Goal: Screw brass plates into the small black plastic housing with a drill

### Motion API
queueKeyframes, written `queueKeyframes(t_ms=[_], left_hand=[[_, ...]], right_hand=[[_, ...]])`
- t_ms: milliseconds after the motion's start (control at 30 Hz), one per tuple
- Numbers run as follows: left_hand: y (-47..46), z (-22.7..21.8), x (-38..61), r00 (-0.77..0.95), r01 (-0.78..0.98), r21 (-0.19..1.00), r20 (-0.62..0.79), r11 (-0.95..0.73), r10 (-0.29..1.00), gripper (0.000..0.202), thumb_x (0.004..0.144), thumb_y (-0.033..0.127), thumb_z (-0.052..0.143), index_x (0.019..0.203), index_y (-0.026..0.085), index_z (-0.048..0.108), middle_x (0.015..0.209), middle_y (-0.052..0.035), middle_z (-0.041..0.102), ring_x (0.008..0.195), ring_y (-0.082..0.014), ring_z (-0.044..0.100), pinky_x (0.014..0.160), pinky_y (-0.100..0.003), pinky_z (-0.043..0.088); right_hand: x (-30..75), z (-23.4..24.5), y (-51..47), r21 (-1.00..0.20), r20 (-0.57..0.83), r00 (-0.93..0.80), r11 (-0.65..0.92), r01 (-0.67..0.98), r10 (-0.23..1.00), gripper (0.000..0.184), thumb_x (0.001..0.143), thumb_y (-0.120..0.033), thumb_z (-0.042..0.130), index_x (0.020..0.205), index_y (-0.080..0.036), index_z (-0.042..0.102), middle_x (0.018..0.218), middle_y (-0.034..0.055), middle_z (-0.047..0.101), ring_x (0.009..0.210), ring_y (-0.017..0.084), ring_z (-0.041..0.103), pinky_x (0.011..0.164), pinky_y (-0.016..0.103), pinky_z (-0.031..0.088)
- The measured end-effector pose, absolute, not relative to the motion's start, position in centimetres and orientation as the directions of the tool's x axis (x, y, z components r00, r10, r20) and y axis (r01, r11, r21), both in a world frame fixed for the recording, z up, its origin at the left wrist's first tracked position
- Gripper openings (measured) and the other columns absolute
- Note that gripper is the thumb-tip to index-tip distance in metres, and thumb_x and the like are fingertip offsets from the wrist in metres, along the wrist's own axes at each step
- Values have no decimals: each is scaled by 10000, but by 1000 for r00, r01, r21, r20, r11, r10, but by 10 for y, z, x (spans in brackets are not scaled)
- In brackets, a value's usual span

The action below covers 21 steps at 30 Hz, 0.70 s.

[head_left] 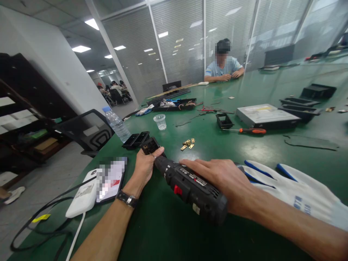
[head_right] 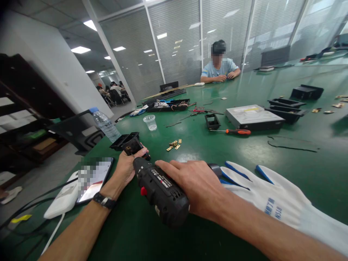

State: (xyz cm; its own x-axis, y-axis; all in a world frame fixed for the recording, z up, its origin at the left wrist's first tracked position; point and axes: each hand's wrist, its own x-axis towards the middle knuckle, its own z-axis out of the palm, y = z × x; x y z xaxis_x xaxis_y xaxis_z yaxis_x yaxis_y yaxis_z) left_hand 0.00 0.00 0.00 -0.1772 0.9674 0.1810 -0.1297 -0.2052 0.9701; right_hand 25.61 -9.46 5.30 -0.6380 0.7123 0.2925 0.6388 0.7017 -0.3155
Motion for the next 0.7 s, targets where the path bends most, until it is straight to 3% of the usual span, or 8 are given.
queueKeyframes(t_ms=[700], left_hand=[[1, 0, 1, -248, -91, 969, 202, -230, 947, 428, 566, 307, 888, 880, 133, 655, 836, -40, 662, 694, -161, 619, 669, -319, 520]], right_hand=[[256, 53, -95, -279, 319, -629, 705, 652, 709, 752, 750, -307, 679, 1422, -344, 345, 1051, -29, 690, 794, 221, 665, 585, 297, 319]])
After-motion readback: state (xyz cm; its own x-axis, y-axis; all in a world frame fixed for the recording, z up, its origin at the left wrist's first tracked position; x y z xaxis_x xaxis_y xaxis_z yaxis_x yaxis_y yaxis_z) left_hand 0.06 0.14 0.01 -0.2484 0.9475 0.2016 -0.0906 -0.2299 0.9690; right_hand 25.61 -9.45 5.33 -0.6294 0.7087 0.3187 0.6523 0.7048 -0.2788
